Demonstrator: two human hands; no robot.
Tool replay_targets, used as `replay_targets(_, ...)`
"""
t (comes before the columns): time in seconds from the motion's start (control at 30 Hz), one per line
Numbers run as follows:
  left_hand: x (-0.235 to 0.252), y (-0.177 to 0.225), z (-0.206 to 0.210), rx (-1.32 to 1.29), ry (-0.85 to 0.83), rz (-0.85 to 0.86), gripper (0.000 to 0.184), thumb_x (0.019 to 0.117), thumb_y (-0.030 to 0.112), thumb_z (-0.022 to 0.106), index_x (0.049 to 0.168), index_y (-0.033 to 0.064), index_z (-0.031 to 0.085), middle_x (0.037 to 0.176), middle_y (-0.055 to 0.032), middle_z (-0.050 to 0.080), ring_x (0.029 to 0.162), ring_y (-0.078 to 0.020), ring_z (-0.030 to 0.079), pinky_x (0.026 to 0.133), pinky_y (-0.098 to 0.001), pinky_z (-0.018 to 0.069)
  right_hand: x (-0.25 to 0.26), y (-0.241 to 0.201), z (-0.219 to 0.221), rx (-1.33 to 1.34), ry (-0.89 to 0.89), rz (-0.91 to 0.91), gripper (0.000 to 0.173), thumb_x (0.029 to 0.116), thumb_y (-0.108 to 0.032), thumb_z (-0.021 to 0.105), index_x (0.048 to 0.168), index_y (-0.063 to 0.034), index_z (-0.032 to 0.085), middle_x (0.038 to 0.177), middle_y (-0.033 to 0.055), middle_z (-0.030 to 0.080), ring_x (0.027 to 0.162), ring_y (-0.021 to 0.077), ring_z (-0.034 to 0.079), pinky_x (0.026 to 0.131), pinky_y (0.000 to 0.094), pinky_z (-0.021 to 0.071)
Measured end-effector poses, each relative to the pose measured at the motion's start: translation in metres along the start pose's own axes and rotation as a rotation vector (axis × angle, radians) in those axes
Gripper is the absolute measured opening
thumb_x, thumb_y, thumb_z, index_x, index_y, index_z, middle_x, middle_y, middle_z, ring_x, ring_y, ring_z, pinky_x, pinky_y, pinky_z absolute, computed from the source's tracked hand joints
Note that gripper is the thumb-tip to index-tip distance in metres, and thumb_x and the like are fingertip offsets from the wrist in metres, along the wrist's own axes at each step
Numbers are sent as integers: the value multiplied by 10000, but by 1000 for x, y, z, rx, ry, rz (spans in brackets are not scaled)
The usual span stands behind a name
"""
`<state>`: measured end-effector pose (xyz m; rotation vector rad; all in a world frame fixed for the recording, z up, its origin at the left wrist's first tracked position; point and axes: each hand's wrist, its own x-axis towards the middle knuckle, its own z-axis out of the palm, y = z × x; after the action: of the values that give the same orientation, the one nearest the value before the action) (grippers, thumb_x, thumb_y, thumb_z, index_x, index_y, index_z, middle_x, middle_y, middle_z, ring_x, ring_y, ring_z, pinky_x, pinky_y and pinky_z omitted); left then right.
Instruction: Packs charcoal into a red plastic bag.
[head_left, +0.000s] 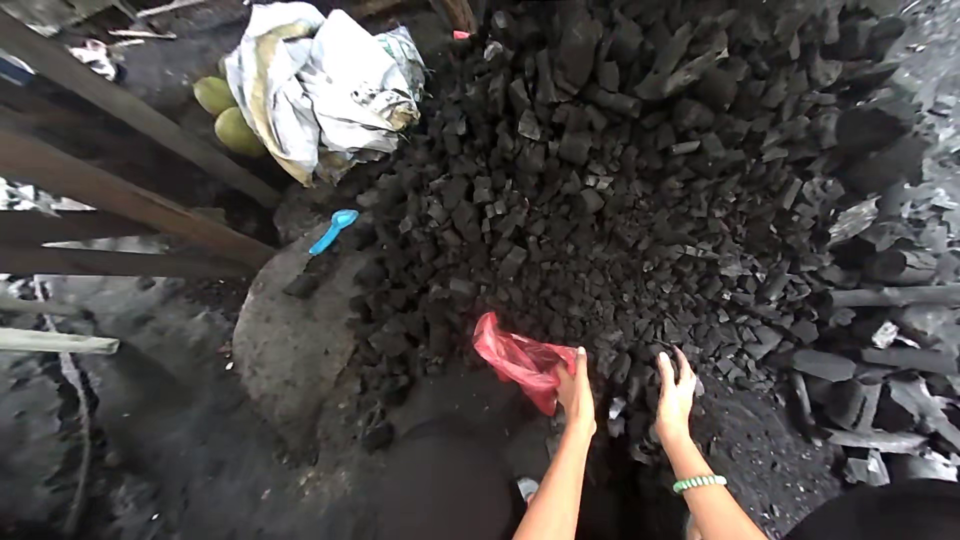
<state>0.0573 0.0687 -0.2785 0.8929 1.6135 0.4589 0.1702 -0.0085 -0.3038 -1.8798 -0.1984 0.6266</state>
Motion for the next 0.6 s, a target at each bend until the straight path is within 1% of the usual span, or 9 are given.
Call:
replay_targets(0.07, 2, -1, 0, -27, -27, 1, 724, 1050, 546, 468, 1582, 74, 329, 1571, -277, 372, 1462, -429, 342, 1158, -638, 292, -3, 1, -1, -11, -43, -37, 700, 1005, -467, 543, 1557, -58, 407, 1607, 269, 320, 1503, 412, 293, 1209, 586, 258)
replay_targets(0.13, -3, -2, 2, 25, -32, 26, 716, 1048, 548, 471, 1567, 67, 357, 1533, -288, 420, 1443, -437, 370, 1159, -638, 290, -9, 1, 1, -37, -90, -57, 674, 1014, -438, 537, 1544, -37, 419, 1605, 258, 339, 1503, 394, 309, 1215, 573, 264)
replay_targets(0.23, -13, -4, 7, 116, -58, 102, 659, 1057, 499, 481, 1539, 54, 414, 1512, -281, 455, 1441, -445, 372, 1187, -642, 235, -13, 1, 6, -52, -112, -66, 679, 1015, -430, 521, 1549, -24, 414, 1614, 250, 337, 1506, 395, 308, 1221, 578, 244)
replay_targets(0.33, -18, -7, 8, 127, -103, 142, 613, 1068, 458, 477, 1523, 49, 442, 1521, -251, 463, 1447, -416, 375, 1196, -628, 224, -8, 4, 6, -32, -77, 25, 685, 1027, -463, 520, 1567, -60, 402, 1625, 222, 344, 1516, 375, 308, 1225, 581, 243)
replay_targets(0.43, -17, -6, 7, 124, -127, 113, 638, 1070, 464, 469, 1557, 58, 396, 1575, -250, 396, 1484, -415, 322, 1212, -618, 206, -5, -1, 10, -58, -66, 100, 696, 1034, -474, 541, 1579, -72, 381, 1621, 228, 350, 1512, 383, 319, 1219, 590, 244)
replay_targets(0.5, -14, -4, 7, 124, -132, 78, 670, 1054, 482, 505, 1569, 72, 380, 1582, -254, 382, 1486, -426, 311, 1203, -622, 219, -10, -6, 14, -102, -96, 71, 664, 1025, -464, 559, 1565, -103, 423, 1597, 218, 399, 1487, 399, 357, 1193, 618, 277)
replay_targets(0.53, -13, -2, 7, 107, -134, 72, 677, 1043, 475, 538, 1566, 74, 386, 1570, -255, 399, 1477, -422, 328, 1197, -621, 231, -13, -9, 16, -119, -107, 44, 659, 1015, -460, 580, 1556, -112, 441, 1589, 206, 418, 1476, 398, 377, 1183, 624, 295)
replay_targets(0.57, -13, -1, 7, 76, -134, 70, 664, 1034, 454, 569, 1550, 67, 409, 1543, -254, 433, 1458, -407, 362, 1189, -613, 254, -17, -12, 18, -119, -121, 20, 671, 999, -461, 603, 1556, -122, 444, 1595, 193, 413, 1479, 392, 374, 1182, 625, 294)
replay_targets(0.6, -14, 0, 7, 41, -137, 68, 640, 1032, 429, 585, 1533, 61, 429, 1509, -256, 470, 1432, -392, 401, 1170, -596, 295, -20, -13, 20, -92, -129, -1, 688, 981, -451, 630, 1555, -120, 444, 1604, 190, 399, 1487, 385, 361, 1186, 620, 289)
